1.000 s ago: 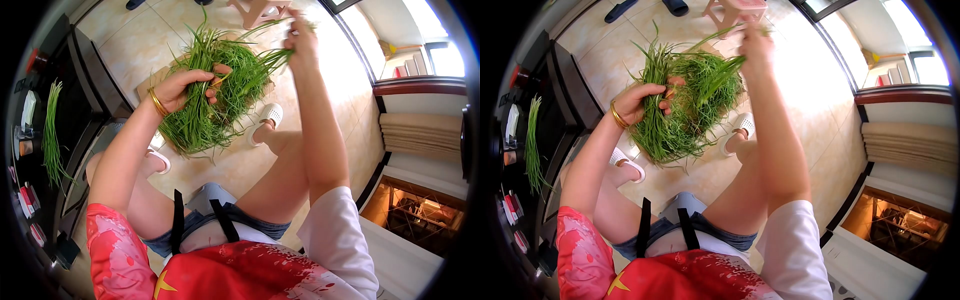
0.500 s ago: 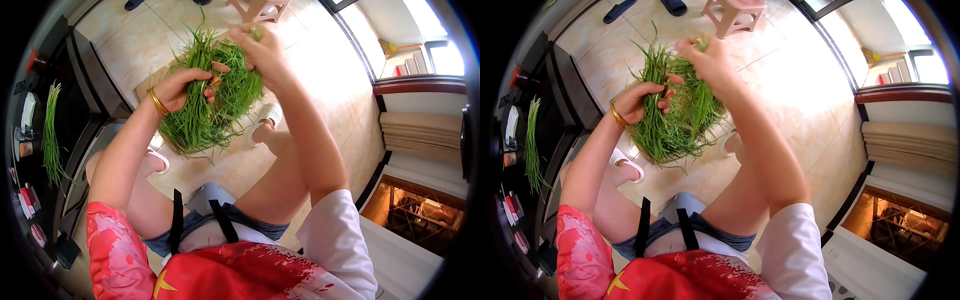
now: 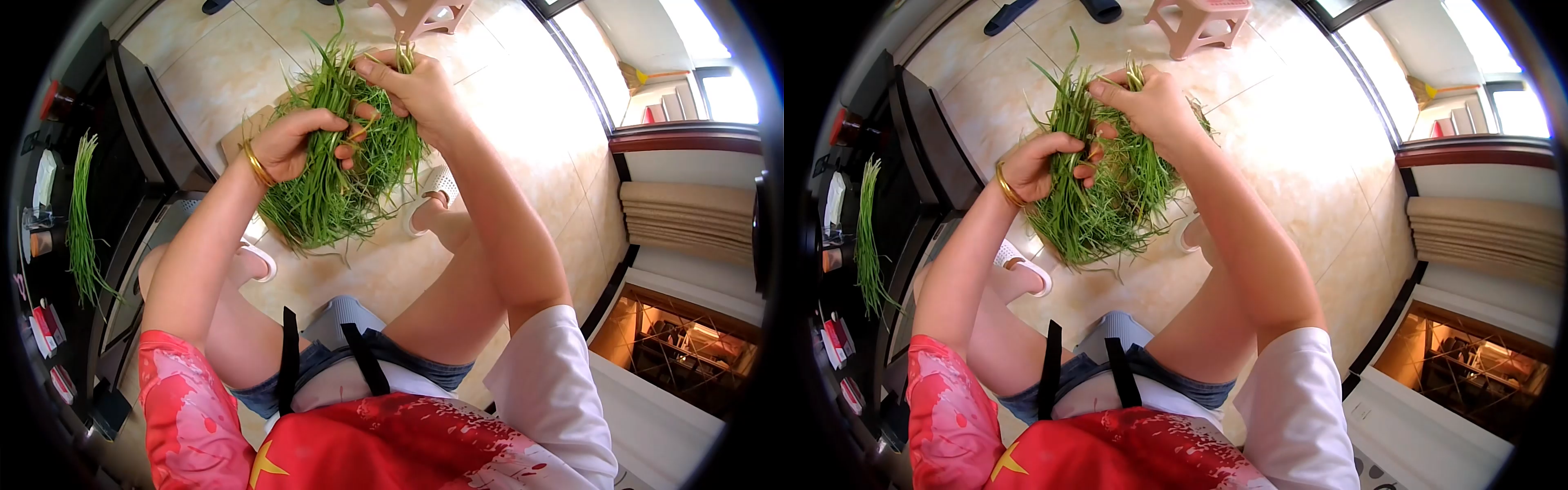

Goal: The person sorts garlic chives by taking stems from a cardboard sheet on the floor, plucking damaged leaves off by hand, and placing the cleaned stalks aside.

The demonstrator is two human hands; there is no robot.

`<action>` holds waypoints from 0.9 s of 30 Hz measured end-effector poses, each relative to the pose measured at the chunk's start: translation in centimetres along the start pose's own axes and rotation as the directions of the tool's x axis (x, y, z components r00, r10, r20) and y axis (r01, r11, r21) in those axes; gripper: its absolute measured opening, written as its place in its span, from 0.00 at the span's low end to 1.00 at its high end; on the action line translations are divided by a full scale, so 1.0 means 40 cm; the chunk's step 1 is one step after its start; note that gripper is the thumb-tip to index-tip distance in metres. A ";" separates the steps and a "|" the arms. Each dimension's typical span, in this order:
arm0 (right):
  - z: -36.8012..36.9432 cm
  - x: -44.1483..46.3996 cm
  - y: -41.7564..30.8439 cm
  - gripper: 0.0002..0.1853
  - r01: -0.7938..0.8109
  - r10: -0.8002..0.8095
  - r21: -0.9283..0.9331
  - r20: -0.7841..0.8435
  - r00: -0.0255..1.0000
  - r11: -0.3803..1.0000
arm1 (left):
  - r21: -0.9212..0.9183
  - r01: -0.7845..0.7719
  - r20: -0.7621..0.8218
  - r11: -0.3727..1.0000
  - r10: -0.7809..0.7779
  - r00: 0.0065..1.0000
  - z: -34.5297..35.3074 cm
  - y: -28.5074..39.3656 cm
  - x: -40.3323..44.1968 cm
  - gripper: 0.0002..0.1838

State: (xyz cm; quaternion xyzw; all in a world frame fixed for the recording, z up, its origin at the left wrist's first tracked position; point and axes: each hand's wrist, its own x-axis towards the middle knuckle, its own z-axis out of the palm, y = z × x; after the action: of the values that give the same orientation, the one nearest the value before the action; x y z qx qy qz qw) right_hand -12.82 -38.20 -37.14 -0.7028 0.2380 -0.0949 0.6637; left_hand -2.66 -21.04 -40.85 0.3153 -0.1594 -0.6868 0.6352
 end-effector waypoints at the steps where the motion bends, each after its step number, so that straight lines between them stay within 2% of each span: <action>1: 0.000 -0.003 -0.003 0.18 0.000 0.000 0.000 0.001 1.000 1.000 | 0.003 0.008 -0.020 1.000 -0.008 1.000 0.004 0.001 -0.001 0.24; 3: 0.000 -0.013 -0.018 0.14 -0.026 0.028 0.141 -0.011 1.000 0.990 | -0.019 0.006 -0.014 1.000 -0.007 1.000 0.003 -0.002 0.000 0.24; 4: -0.009 -0.014 -0.032 0.14 -0.025 0.027 0.141 -0.013 1.000 0.990 | -0.040 0.007 -0.008 0.999 -0.007 1.000 0.003 -0.003 0.002 0.24; 6: -0.056 -0.014 -0.059 0.09 0.204 -0.102 0.330 -0.302 0.948 0.922 | -0.025 0.005 -0.001 1.000 -0.005 1.000 -0.002 -0.003 0.001 0.23; 7: -0.095 -0.005 -0.069 0.08 0.294 -0.100 0.432 -0.417 0.903 0.852 | -0.011 0.000 0.001 1.000 0.000 1.000 -0.006 -0.002 0.000 0.22; 8: -0.135 -0.007 -0.082 0.10 0.388 -0.116 0.410 -0.550 0.827 0.826 | -0.013 -0.002 -0.001 1.000 0.002 1.000 -0.008 -0.002 -0.001 0.22; 10: -0.208 -0.012 -0.086 0.08 0.556 -0.201 0.371 -0.669 0.716 0.744 | 0.003 0.010 -0.001 1.000 -0.010 1.000 -0.012 -0.002 -0.003 0.23; 11: -0.234 -0.011 -0.090 0.10 0.566 -0.193 0.334 -0.710 0.677 0.754 | 0.004 0.010 -0.001 1.000 -0.010 1.000 -0.012 -0.002 -0.005 0.23; 13: -0.252 -0.014 -0.082 0.11 0.542 -0.190 0.297 -0.718 0.670 0.787 | 0.003 0.001 -0.027 1.000 -0.001 1.000 -0.016 -0.005 -0.007 0.25; 15: -0.240 -0.019 -0.064 0.14 0.386 -0.255 0.074 -0.635 0.729 0.919 | 0.005 -0.003 -0.025 1.000 0.003 1.000 -0.021 -0.006 -0.004 0.25; 16: -0.218 -0.023 -0.072 0.16 0.279 -0.245 -0.022 -0.552 0.797 0.960 | 0.006 -0.012 -0.026 1.000 0.012 1.000 -0.022 -0.006 -0.002 0.25; 18: -0.178 -0.011 -0.050 0.15 0.193 -0.244 -0.169 -0.381 0.891 0.967 | 0.009 -0.016 -0.026 1.000 0.016 1.000 -0.021 -0.006 0.003 0.26; 20: -0.124 -0.025 -0.041 0.11 0.158 -0.164 -0.056 -0.126 0.978 0.986 | 0.012 -0.019 -0.026 1.000 0.020 0.999 -0.019 -0.007 0.007 0.26; 21: -0.088 -0.034 -0.034 0.12 0.069 -0.070 -0.012 -0.095 0.993 0.998 | -0.011 -0.014 -0.027 1.000 0.014 1.000 -0.018 -0.008 0.009 0.26; 23: -0.042 -0.056 -0.056 0.14 -0.013 0.017 -0.178 0.021 1.000 0.984 | -0.034 -0.006 -0.027 0.999 0.005 1.000 -0.017 -0.008 0.013 0.27; 27: -0.018 -0.041 -0.027 0.17 -0.015 0.026 -0.183 0.054 0.998 0.983 | -0.067 -0.011 0.020 0.998 0.013 1.000 -0.013 -0.001 0.018 0.28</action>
State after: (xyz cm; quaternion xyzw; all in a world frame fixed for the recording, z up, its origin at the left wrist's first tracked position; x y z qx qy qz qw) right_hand -14.34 -38.10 -35.71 -0.7607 0.2343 -0.0460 0.6036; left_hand -2.37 -21.63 -41.45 0.2858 -0.1446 -0.6911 0.6479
